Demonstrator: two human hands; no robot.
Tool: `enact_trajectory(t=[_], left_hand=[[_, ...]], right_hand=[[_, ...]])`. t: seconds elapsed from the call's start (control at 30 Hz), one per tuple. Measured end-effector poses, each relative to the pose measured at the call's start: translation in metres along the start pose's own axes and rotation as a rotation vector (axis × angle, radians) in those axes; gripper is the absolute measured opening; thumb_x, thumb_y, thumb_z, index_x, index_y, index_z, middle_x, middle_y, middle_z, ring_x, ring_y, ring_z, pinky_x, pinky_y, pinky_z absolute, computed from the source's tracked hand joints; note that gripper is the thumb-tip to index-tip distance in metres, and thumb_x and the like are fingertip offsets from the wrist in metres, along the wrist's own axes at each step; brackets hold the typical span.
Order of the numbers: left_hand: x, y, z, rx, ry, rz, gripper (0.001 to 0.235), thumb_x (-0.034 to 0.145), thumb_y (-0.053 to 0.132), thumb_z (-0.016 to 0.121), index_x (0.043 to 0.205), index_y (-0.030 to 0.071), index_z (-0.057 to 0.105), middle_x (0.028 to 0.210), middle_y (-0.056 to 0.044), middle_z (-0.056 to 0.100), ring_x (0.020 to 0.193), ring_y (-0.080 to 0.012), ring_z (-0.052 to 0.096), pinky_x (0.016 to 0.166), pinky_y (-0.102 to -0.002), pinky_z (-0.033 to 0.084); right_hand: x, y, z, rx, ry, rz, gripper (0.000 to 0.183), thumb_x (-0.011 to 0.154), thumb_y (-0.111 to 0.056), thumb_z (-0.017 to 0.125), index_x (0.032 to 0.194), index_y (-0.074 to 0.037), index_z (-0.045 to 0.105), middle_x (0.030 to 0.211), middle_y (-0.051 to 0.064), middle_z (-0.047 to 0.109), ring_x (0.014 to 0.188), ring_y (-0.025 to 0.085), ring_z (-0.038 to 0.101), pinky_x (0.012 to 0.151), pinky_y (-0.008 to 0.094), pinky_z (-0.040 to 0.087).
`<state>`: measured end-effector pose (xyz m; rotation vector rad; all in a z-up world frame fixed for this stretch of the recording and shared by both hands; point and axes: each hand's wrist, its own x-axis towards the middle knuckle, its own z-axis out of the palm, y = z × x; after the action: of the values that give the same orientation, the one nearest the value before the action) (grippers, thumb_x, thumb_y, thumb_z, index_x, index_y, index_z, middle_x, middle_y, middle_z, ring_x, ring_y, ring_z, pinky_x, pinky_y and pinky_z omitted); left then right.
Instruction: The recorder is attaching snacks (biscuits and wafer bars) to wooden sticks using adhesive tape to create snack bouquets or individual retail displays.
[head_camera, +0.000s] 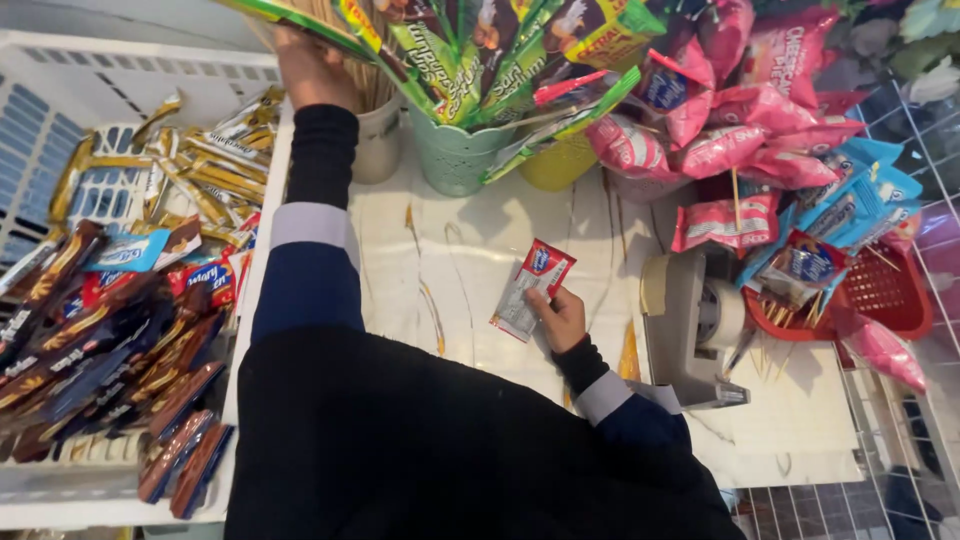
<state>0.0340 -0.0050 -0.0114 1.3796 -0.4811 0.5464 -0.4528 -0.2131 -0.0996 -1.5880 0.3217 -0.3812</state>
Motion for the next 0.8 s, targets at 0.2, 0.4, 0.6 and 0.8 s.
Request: enact_trajectory(t=[0.2,0.4,0.6,0.8], left_hand=[[-0.017,0.059,-0.016,0.603,-0.103,0.281,0.011,0.091,-0.003,0.074,0.099,0.0,0.067,0.116,-0.023,0.059,0.098,-0.0366,0.067,0.085,-0.041,0.057],[-0.017,0.056,-0.013,0.516,0.049,0.356,0.011,0.097,-0.004,0.066,0.1,-0.003,0.055,0.096,-0.02,0.059,0.083,-0.0357,0.064,0.075,-0.042,0.054],[-0.017,0.068,-0.018,0.339,0.109,0.259,0.026,0.099,-0.003,0.056,0.123,-0.004,0.045,0.093,-0.013,0.064,0.084,-0.0228,0.067,0.078,-0.034,0.058],[-0.002,-0.007,-0.014,0.105,0.085,-0.019,0.015,0.113,0.003,0.054,0.127,-0.001,0.056,0.11,-0.016,0.062,0.101,-0.025,0.062,0.09,-0.033,0.055]], right_hand=[[-0.001,-0.01,0.005,0.002,-0.026,0.015,0.027,0.1,-0.02,0.068,0.115,0.003,0.071,0.102,0.007,0.076,0.091,0.011,0.068,0.084,0.028,0.056],[0.001,-0.011,0.004,-0.017,-0.034,-0.015,0.027,0.1,-0.02,0.068,0.115,0.003,0.071,0.102,0.008,0.076,0.091,0.012,0.069,0.084,0.028,0.056],[-0.002,-0.014,0.005,-0.005,-0.036,0.009,0.027,0.1,-0.021,0.068,0.114,0.003,0.071,0.102,0.008,0.077,0.09,0.012,0.069,0.083,0.028,0.056],[-0.003,-0.025,0.007,-0.007,-0.031,0.028,0.028,0.099,-0.021,0.069,0.113,0.003,0.071,0.102,0.009,0.077,0.089,0.013,0.07,0.082,0.029,0.057]])
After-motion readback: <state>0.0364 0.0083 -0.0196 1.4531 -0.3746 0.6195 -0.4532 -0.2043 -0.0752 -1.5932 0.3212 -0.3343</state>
